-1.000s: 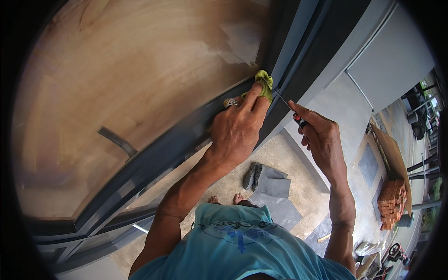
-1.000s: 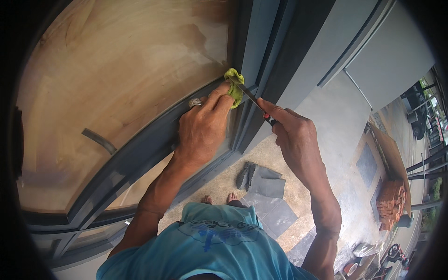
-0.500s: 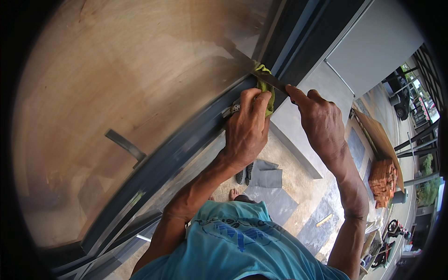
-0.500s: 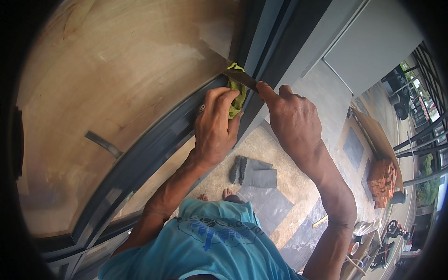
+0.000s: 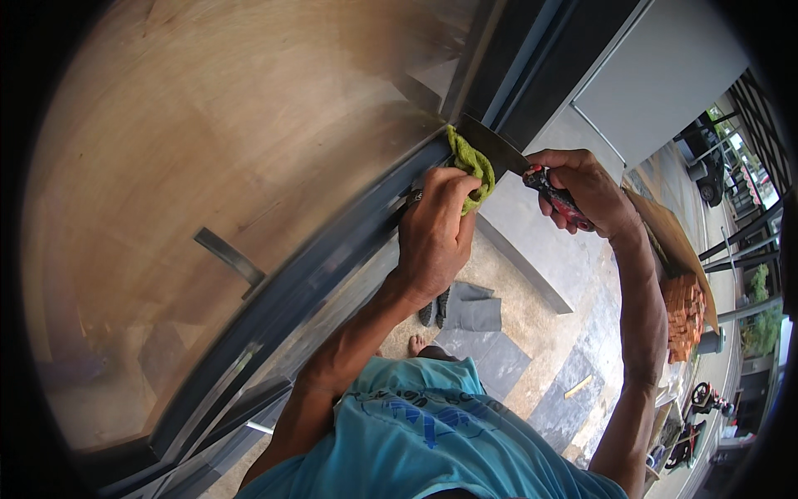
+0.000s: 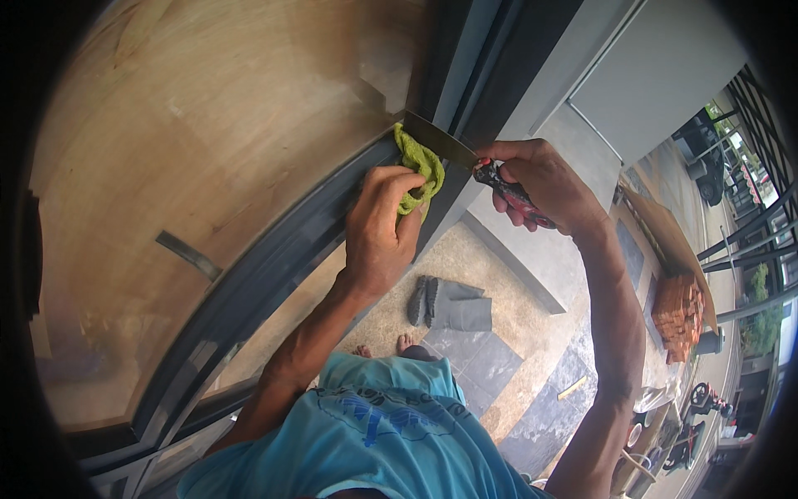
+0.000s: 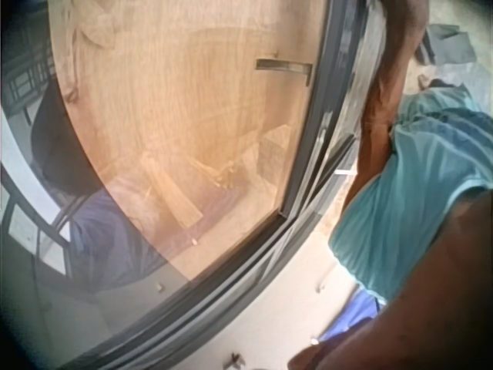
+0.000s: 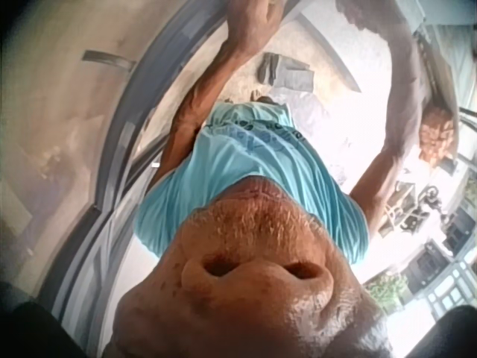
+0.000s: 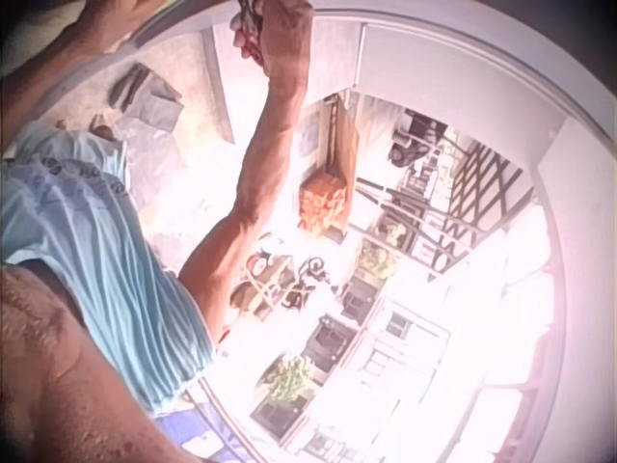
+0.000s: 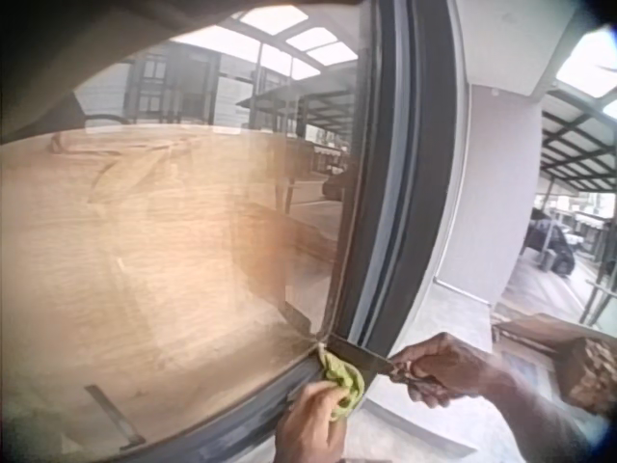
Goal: The person cleans a door frame using a yellow cloth and a scraper. They wipe the frame and scrape along the edges to remove residue, alternating between wiping and scraping motions.
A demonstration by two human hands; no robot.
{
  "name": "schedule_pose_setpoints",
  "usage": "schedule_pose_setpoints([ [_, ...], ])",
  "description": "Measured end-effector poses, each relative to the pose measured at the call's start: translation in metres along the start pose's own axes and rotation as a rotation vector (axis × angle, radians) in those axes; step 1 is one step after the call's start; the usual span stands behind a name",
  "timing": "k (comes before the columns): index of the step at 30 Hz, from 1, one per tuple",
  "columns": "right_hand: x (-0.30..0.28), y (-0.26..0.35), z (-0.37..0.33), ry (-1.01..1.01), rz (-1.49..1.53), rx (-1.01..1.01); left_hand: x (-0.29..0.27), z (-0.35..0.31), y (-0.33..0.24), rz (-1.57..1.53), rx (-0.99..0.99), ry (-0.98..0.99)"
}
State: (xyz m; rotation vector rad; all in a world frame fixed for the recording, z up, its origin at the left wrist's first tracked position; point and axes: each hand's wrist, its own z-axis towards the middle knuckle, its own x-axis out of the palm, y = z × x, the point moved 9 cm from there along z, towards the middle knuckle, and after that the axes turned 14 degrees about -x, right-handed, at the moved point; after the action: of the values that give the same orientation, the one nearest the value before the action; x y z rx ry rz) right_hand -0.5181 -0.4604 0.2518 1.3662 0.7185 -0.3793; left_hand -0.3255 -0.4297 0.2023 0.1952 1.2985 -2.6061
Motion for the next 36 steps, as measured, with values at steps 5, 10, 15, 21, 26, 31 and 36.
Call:
schedule_pose_setpoints([
  [5,0.003,-0.013,-0.027,-0.145,0.008,-0.069,-0.011,-0.011,0.001,-0.075,0.006,-0.009],
  [10,0.008,-0.01,-0.043,-0.256,-0.001,-0.153,-0.016,-0.012,0.001,-0.127,0.023,-0.059],
  [15,0.01,-0.001,-0.045,-0.309,-0.048,-0.211,-0.01,-0.006,0.002,-0.185,0.031,-0.119],
  [21,0.011,-0.003,-0.064,-0.248,-0.013,-0.173,-0.015,-0.006,0.002,-0.214,0.021,-0.154],
  [26,0.002,-0.016,-0.076,-0.396,0.074,-0.163,-0.023,0.001,-0.018,-0.233,0.137,-0.242],
  [31,0.004,-0.015,-0.073,-0.443,0.195,-0.35,-0.003,0.026,-0.016,-0.122,0.096,-0.246],
  [36,0.013,-0.001,-0.067,-0.339,-0.041,-0.245,0.012,0.017,-0.009,0.031,0.066,-0.268],
])
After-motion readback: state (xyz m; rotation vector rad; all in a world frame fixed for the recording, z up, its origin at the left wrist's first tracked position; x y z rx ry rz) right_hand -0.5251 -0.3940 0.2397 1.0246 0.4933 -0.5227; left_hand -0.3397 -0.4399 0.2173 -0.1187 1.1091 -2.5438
